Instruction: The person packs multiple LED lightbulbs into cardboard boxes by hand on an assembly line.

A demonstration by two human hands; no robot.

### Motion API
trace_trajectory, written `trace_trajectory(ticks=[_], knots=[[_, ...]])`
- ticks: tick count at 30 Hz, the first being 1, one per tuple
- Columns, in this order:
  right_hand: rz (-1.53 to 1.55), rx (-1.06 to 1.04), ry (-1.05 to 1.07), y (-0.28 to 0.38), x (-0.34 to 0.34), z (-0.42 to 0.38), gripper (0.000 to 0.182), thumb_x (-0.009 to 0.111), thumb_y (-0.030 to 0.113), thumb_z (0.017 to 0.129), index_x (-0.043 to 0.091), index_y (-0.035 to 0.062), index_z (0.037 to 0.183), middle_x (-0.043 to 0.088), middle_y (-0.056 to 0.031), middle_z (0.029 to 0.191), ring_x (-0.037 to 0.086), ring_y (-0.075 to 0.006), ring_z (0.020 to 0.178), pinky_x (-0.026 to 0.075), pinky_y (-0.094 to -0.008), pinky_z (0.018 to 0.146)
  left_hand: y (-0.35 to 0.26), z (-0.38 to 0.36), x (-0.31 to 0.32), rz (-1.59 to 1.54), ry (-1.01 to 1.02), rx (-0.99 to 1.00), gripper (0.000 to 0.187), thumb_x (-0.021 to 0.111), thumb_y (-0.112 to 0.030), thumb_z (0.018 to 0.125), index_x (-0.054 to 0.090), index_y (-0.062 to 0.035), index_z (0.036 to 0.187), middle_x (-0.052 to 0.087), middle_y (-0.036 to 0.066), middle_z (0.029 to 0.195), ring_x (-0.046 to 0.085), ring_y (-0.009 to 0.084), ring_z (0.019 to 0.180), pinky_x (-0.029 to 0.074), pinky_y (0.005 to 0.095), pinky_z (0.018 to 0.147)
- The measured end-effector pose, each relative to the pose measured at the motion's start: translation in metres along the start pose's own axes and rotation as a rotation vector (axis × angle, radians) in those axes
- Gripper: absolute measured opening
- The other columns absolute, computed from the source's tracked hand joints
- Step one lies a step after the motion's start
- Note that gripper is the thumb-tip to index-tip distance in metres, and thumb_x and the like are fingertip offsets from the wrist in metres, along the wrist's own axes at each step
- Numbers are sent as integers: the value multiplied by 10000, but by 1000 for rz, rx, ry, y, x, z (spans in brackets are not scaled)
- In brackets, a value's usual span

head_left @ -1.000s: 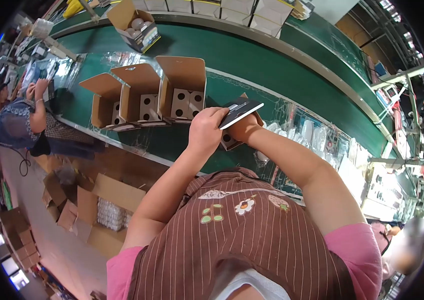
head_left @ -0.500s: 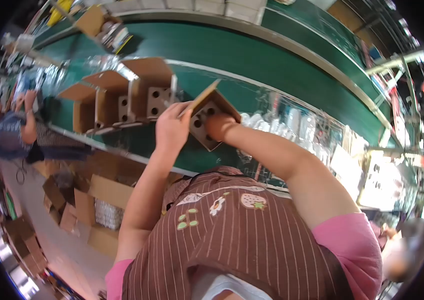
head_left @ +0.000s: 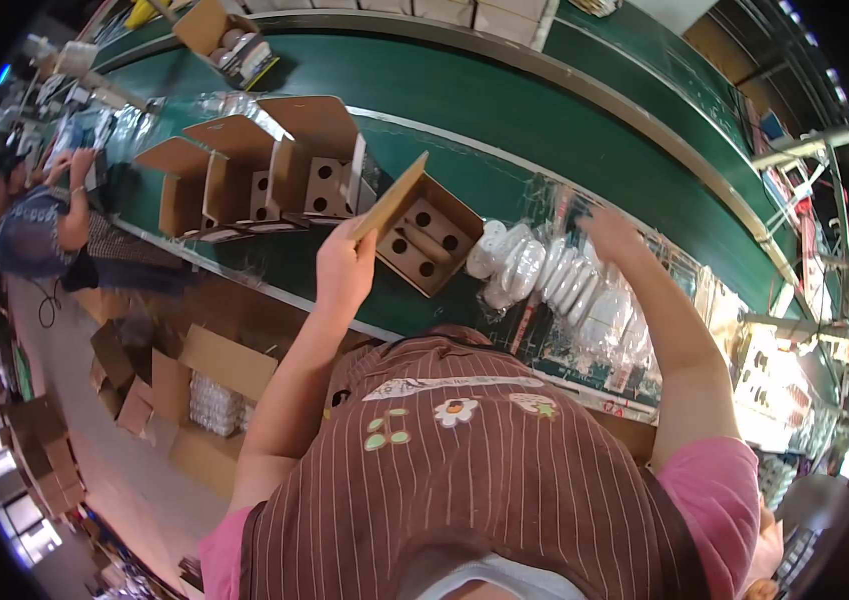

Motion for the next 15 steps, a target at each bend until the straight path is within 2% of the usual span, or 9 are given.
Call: trace_trajectory(ticks=[2,5,8,9,10,12,14,15], knots=[[13,70,11,3,15,-15,344,656,71,741,632,130,1080,567,-140,1167,544,-350,1113,490,-449,882,-1,-3,2,-38,-20,-32,224,590,-108,908,655,-9,1099,675,174,989,655,328,918,502,337,800],[-218,16,22,10,-7,-16,283,689,101,723,647,131,1001,584,-117,1028,565,-307,1032,500,-419,819,-2,-2,2,-7,-5,-38,245,594,-109,904,641,-6,1121,670,178,989,646,341,940,499,347,822],[-283,-12,-55,-38,31,-9,240,707,133,696,658,144,930,593,-101,956,570,-281,987,497,-400,771,0,-6,0,-128,-22,25,357,634,-107,870,591,-14,1212,638,187,1105,626,339,1006,491,355,869],[-294,44,-35,-34,8,-7,224,700,147,708,672,152,929,599,-84,962,568,-280,1000,493,-391,778,-19,-12,-15,-90,-76,94,489,675,-98,831,530,-20,1291,569,196,1235,597,347,1066,478,364,917],[-302,101,-15,-26,-30,-14,210,692,162,719,686,161,929,605,-66,968,567,-279,1014,490,-382,785,-27,-18,-28,-110,-171,215,561,704,-102,802,499,4,1314,526,208,1271,582,363,1084,470,379,936],[-130,193,-319,-12,-100,-26,254,705,91,675,681,144,921,605,-70,984,572,-287,980,487,-386,792,-65,-33,-70,-47,-259,407,511,663,-78,847,485,29,1313,527,207,1264,598,331,1063,480,374,918],[177,42,-772,36,-181,-46,325,700,-19,623,666,108,920,615,-90,1024,574,-302,973,488,-395,815,-68,-34,-74,-460,-144,260,456,615,-86,902,479,32,1321,531,191,1265,603,293,1058,487,355,899],[274,-54,-868,66,-214,-54,365,695,-52,597,664,99,928,617,-99,1048,577,-306,972,491,-395,817,-74,-35,-69,-676,-64,188,429,591,-90,930,476,34,1325,533,183,1265,605,275,1056,490,346,889]])
Point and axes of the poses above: each hand's wrist, its own z-axis towards the middle knuckle, its own x-axis out of the palm, y = z × x, the point moved 4 cm from there along z, towards the middle knuckle
